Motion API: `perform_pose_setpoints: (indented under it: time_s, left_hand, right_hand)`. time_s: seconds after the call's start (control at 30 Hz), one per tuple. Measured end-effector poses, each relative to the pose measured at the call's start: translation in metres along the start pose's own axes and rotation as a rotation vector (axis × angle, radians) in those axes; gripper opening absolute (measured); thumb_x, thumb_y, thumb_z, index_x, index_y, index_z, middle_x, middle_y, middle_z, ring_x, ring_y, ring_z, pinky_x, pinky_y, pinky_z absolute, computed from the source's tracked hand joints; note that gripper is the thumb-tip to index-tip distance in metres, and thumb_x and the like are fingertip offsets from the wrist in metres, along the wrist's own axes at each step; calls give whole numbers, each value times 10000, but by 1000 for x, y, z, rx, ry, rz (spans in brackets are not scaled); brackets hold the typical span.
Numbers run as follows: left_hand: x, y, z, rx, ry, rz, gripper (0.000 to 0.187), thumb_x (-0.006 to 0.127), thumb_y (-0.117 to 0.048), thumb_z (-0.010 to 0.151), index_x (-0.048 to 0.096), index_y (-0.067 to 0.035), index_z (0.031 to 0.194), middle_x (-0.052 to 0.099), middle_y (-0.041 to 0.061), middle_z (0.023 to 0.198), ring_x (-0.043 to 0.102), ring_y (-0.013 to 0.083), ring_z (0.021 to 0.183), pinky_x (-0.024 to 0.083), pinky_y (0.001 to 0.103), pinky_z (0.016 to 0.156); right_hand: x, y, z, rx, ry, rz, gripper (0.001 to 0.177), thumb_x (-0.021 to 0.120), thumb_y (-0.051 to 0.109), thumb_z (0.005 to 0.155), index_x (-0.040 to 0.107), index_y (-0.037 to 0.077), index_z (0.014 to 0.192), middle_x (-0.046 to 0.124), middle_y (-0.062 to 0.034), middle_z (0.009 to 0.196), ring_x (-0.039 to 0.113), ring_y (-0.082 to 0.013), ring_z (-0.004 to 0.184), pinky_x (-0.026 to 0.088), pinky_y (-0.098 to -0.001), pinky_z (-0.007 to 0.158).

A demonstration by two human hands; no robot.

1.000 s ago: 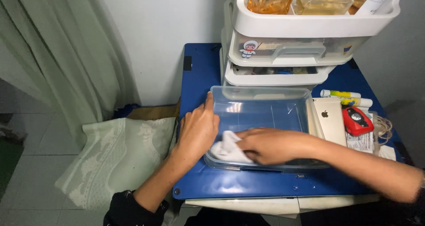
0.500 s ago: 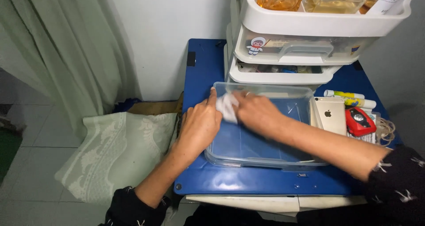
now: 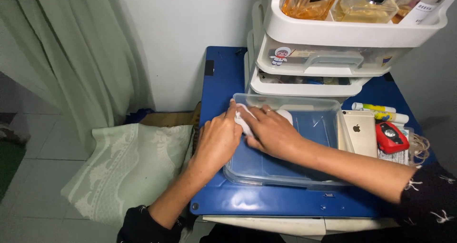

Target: The person empties a clear plastic container, wipes its interior with a cloth, and then repacks various small items including a smartphone, a red device, tubes, and packets back into the container. The person then wipes the container's exterior before closing it.

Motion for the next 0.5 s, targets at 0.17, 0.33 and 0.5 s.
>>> perform_pose_setpoints:
  time_s: [0.17, 0.33, 0.5]
  left_hand:
    - [0, 1, 0, -3, 2, 23, 586, 463, -70, 917, 457, 111, 1474, 685, 335, 1188, 732, 514, 765, 588, 571, 553]
    - [0, -1, 1, 0, 7, 53, 577, 473, -63, 918, 467, 111, 1468, 687, 331, 1194, 732, 517, 754, 582, 573, 552]
    - [-1, -1, 2, -9, 26, 118, 585, 466, -84, 929, 455, 92, 1487, 704, 314, 1157, 744, 486, 756, 591, 549, 552]
  right_hand:
    - [-19, 12, -12, -69, 97, 202, 403, 637, 96, 880, 656, 8, 1273, 687, -249, 1211, 636, -484, 1140, 522, -570, 971]
    - [-53, 29, -48, -238, 218, 557, 406, 582, -61, 835, 709, -15, 1217, 726, -310, 1146, 618, -583, 1106, 370, -703, 1052]
    - [-72, 16, -74, -188, 413, 557, 441, 559, -44, 837, 679, -21, 1261, 699, -301, 1255, 624, -572, 1089, 462, -681, 958]
Point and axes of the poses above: each hand's wrist, its own z-axis towards the middle knuckle, its own x-axis out of the palm, y = z × x, the point moved 4 cm from there along z, towards the middle knuckle
